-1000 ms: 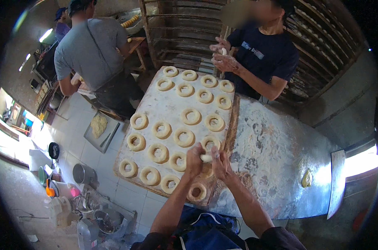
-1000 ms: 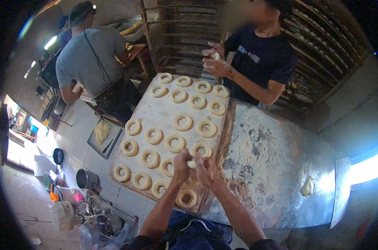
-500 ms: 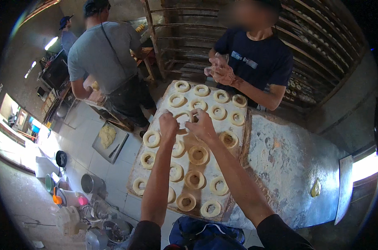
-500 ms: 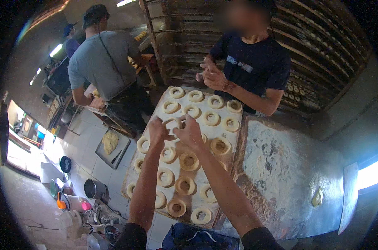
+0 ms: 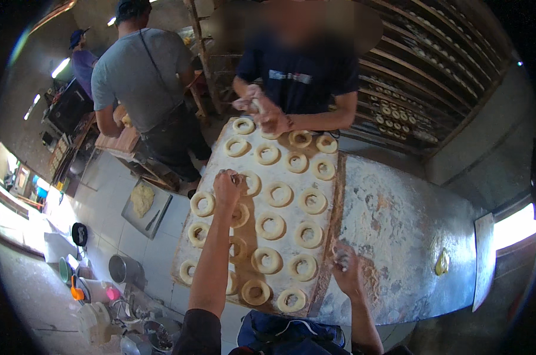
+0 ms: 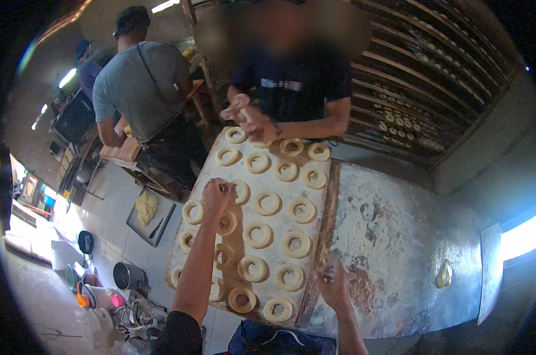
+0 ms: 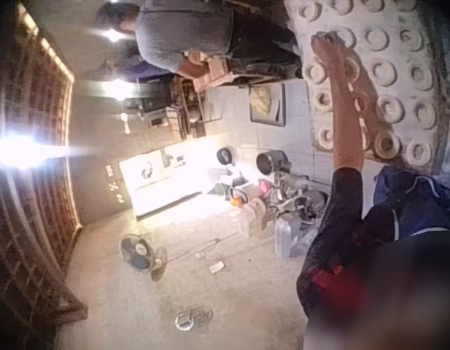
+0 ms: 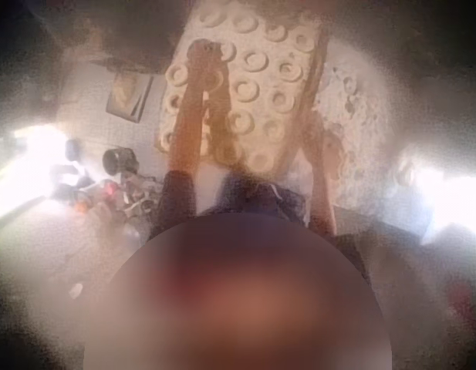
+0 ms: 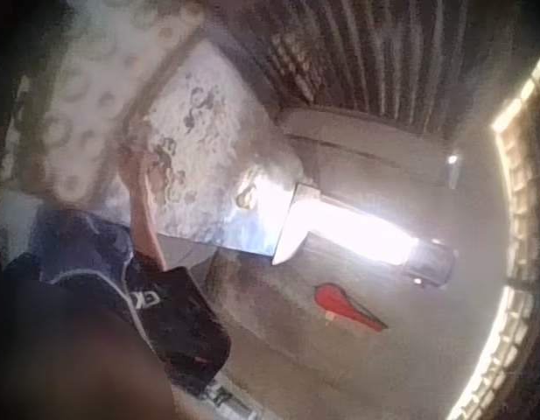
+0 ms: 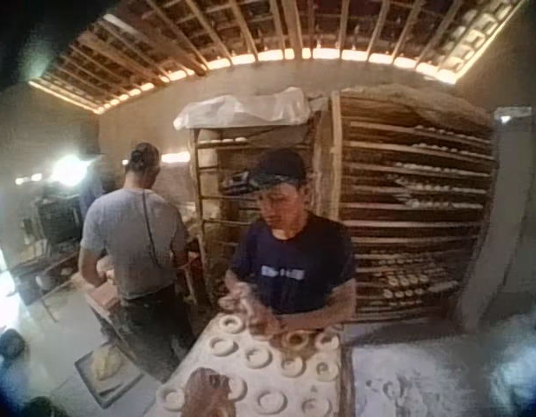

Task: The person shapes dough into ring forms by hand and places them on a wooden board. Coworkers assist by arranging and moving trays of shaped dough in the background.

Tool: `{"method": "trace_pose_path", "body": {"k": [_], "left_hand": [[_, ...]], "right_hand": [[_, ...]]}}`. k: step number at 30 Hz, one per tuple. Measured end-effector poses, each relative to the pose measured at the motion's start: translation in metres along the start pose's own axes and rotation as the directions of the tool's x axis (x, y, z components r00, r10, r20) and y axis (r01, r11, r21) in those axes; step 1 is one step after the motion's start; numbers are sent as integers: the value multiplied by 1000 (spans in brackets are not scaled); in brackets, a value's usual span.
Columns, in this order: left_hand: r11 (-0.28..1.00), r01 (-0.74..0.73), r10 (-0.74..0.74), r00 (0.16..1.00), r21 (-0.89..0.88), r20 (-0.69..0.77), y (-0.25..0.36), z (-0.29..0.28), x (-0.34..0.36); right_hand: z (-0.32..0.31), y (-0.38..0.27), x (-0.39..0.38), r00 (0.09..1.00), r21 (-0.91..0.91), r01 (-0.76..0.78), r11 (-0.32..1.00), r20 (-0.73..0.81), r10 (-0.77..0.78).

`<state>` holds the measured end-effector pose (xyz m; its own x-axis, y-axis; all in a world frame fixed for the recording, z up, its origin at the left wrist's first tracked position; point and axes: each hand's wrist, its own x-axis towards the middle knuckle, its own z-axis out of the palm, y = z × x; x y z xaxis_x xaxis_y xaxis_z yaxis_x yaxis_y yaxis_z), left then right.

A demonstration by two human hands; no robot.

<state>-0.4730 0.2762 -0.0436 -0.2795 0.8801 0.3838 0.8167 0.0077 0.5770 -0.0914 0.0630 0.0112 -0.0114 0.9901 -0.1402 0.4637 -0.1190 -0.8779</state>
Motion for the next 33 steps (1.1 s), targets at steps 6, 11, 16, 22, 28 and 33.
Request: {"method": "trace_pose_path", "body": {"k": [6, 11, 16, 22, 28, 33], "left_hand": [[976, 61, -89, 988, 207, 128, 23, -14, -12], [1000, -1, -1, 979, -13, -203, 117, -29, -102], [763, -44, 149, 983, -645, 109, 253, 14, -232], [694, -498, 720, 457, -520, 523, 402, 111, -313], [687, -642, 659, 351, -342, 665, 508, 117, -341], [581, -774, 612, 211, -252, 763, 592, 58, -269]], "right_hand": [[-64, 84, -55, 953, 263, -12, 965, -290, 91], [-112, 113, -97, 922, 331, -124, 935, -309, 232], [-151, 134, -130, 942, 172, -46, 984, -321, 100], [-192, 169, -158, 954, 263, 0, 965, -288, 78], [-244, 226, -166, 979, 175, 44, 984, -202, -8], [-261, 248, -171, 961, 273, 2, 962, -267, 74]]}}
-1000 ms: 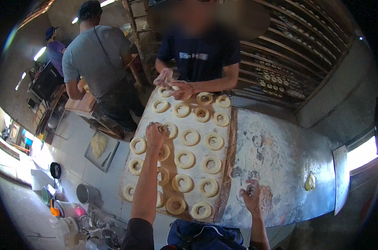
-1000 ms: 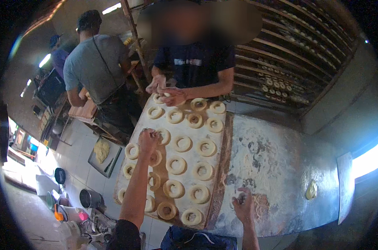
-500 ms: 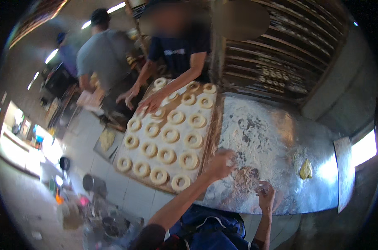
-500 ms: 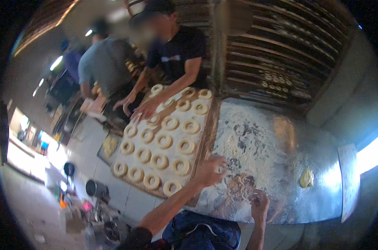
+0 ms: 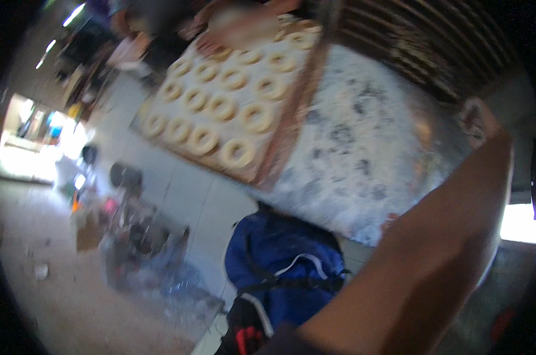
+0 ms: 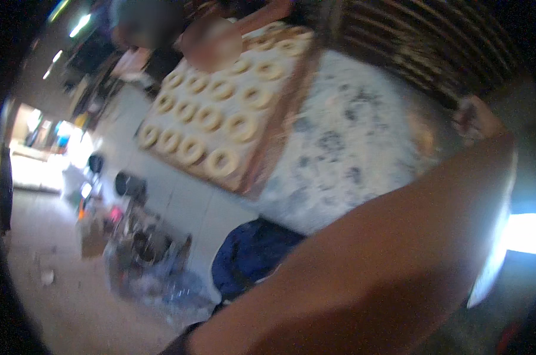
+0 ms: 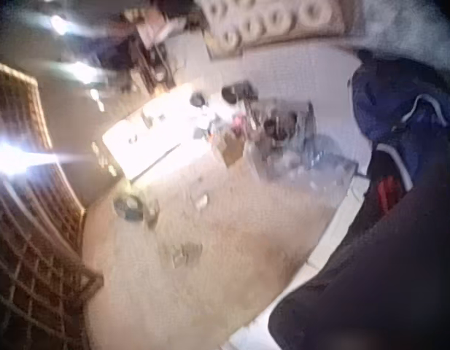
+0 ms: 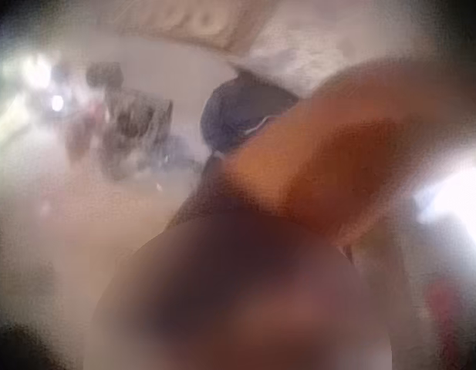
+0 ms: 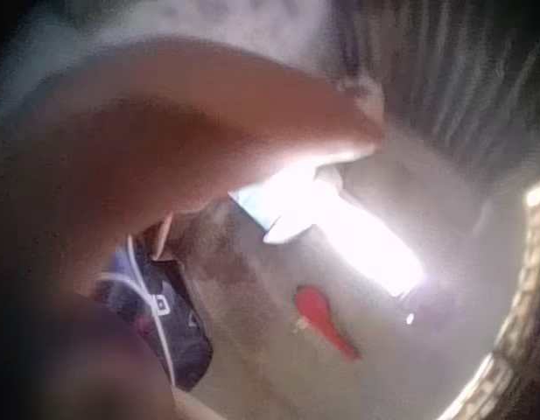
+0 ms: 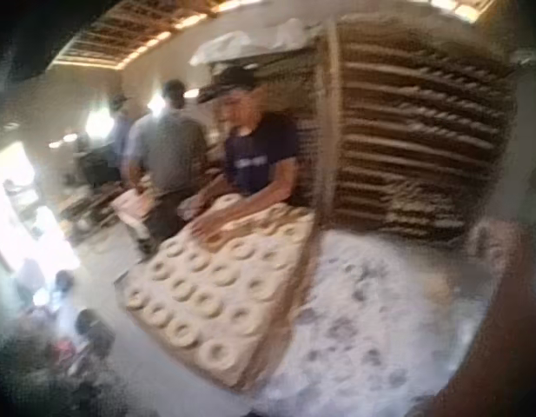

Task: The person shapes dough into ring forms by hand and places them on a wooden board. Coworkers assist by arranging and moving trays of shaped dough in the background.

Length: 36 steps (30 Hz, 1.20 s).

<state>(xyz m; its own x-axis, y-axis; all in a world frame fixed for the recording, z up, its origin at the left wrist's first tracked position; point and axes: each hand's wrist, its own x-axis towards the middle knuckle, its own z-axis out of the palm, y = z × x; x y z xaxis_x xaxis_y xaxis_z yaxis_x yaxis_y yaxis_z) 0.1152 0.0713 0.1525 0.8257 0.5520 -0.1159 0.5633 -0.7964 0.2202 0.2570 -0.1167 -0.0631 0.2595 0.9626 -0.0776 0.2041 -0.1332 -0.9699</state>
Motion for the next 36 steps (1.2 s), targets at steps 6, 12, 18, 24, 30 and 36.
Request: {"method": "trace_pose_path", "body": {"k": [6, 12, 18, 24, 30, 36], "left_hand": [[986, 48, -82, 973, 161, 215, 23, -68, 17], [768, -25, -87, 986, -640, -143, -11, 98, -132], [293, 295, -672, 740, -910, 24, -41, 149, -318], [198, 448, -914, 405, -872, 1, -76, 189, -447], [233, 482, -963, 236, -845, -131, -112, 212, -481], [430, 574, -903, 249, -697, -351, -150, 206, -491]], "right_hand": [[20, -21, -28, 984, 185, -115, 976, -112, 137], [30, -26, -37, 981, 128, -185, 974, -42, 192], [54, -27, -8, 979, 105, 107, 989, -183, -86], [95, -42, 9, 991, -92, 100, 991, -78, -108], [184, -70, -3, 998, -89, 9, 996, 60, -3], [268, -108, -25, 941, -409, 33, 912, 320, 110]]}}
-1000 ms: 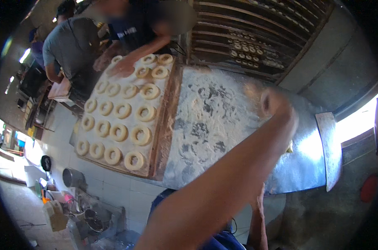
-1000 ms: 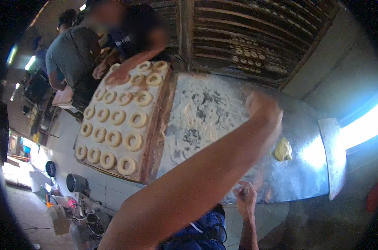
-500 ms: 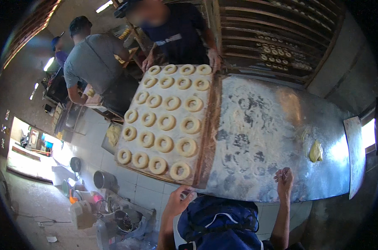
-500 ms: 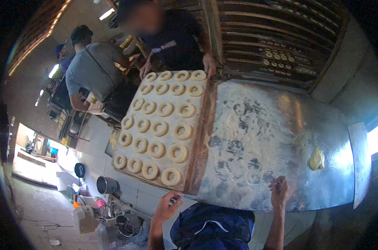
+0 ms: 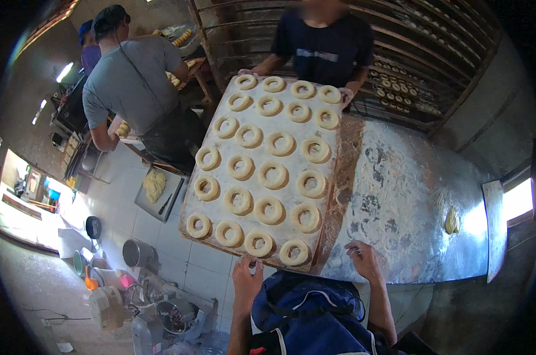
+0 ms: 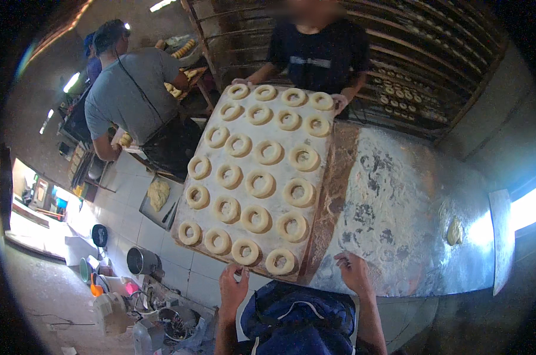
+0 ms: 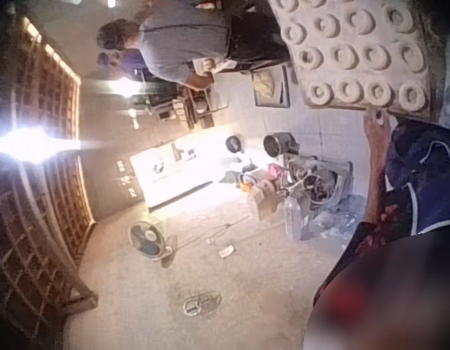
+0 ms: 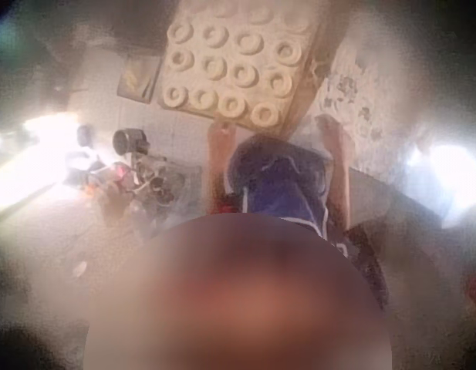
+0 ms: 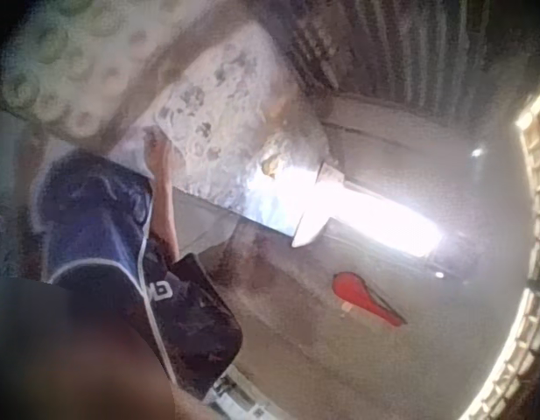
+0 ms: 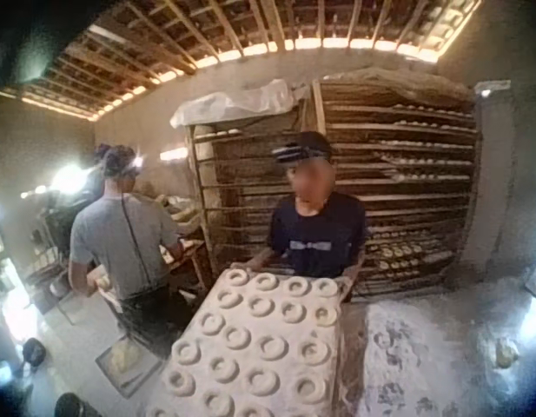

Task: The person shapes dough into ring forms by hand and places them on a wooden board. Coworkers assist by arranging and moving trays of shaped dough in the background.

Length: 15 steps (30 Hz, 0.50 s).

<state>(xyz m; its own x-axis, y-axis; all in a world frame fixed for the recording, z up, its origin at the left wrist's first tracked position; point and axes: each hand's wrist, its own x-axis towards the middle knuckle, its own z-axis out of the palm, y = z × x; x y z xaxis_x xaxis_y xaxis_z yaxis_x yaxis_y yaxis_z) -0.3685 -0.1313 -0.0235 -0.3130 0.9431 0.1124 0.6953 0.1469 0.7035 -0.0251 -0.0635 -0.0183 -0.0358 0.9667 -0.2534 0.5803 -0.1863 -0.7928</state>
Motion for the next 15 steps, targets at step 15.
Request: {"method": "trace_pose_path", "body": {"k": [15], "left_hand": [[965, -239, 246, 967, 104, -64, 5, -1, 47]], "right_hand": [[94, -70, 8, 873, -219, 447, 867, -106, -477]]}}
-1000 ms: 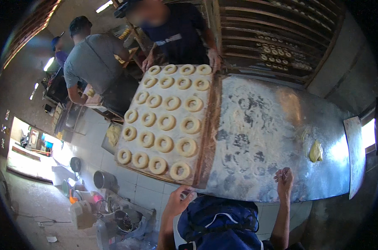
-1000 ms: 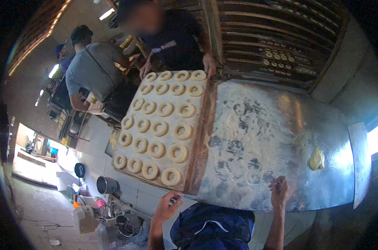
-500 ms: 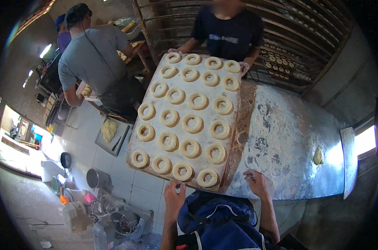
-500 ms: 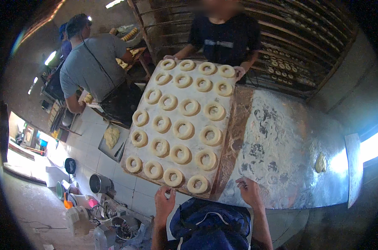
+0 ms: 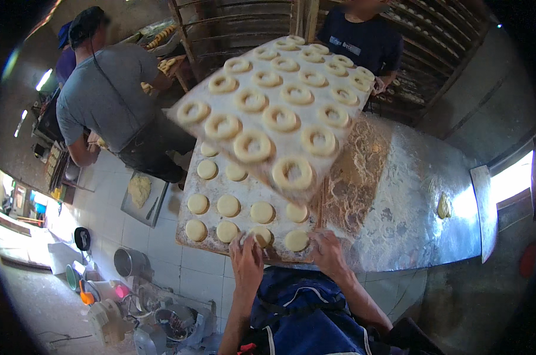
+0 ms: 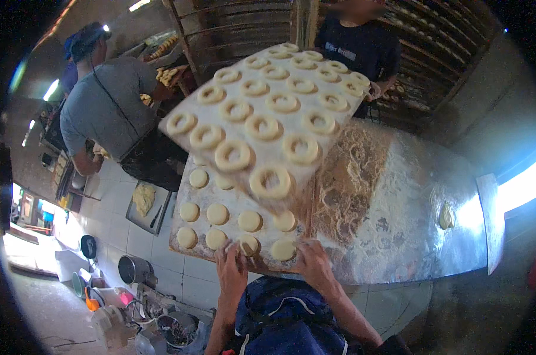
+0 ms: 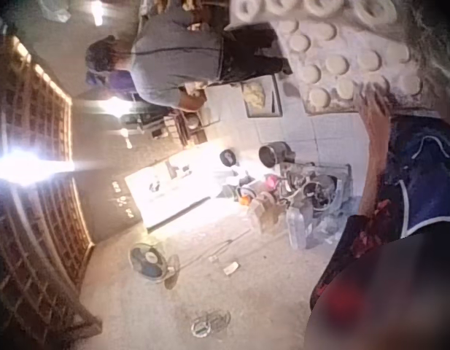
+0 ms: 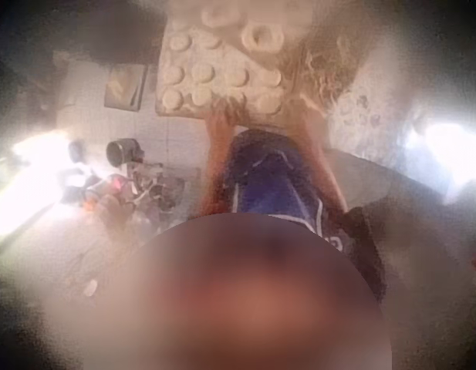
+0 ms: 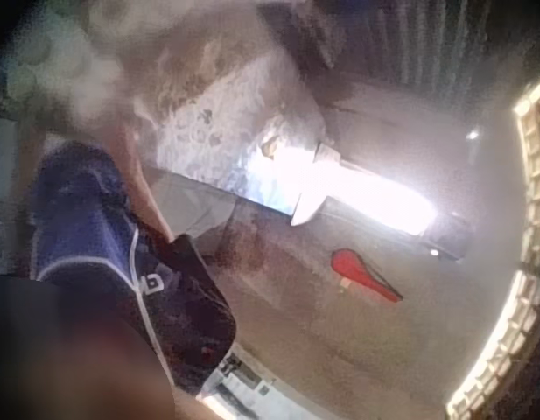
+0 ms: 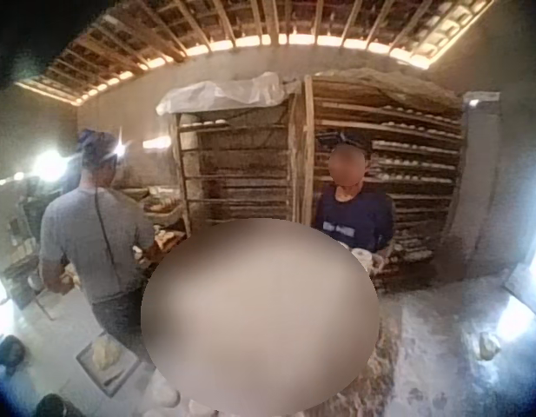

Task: The person shapes dough into ring forms by hand and places them on a wooden board. Coworkers assist by arranging and moving trays of shaped dough in the background.

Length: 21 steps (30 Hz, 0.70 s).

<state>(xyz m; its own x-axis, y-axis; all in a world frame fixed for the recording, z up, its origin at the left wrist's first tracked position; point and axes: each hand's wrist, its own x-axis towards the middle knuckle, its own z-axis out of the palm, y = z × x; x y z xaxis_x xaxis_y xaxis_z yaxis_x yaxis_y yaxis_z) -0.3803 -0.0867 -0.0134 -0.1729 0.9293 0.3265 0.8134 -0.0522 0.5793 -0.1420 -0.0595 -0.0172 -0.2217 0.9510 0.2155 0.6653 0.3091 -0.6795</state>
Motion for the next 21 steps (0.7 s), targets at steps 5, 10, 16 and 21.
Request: {"method": "trace_pose_path", "body": {"k": [5, 10, 16, 21], "left_hand": [[955, 51, -138, 948, 291, 286, 3, 17, 27], [981, 192, -175, 842, 20, 511, 23, -2, 37], [917, 136, 50, 893, -376, 446, 97, 48, 34], [891, -3, 278, 793, -454, 541, 176, 153, 22]], "right_hand": [[21, -14, 23, 936, -305, 284, 909, 293, -194], [-2, -9, 23, 914, -19, 28, 999, 405, -18], [-82, 51, -21, 908, 251, -378, 891, 286, 305], [-154, 149, -58, 832, -80, -551, 830, -130, 540]]}}
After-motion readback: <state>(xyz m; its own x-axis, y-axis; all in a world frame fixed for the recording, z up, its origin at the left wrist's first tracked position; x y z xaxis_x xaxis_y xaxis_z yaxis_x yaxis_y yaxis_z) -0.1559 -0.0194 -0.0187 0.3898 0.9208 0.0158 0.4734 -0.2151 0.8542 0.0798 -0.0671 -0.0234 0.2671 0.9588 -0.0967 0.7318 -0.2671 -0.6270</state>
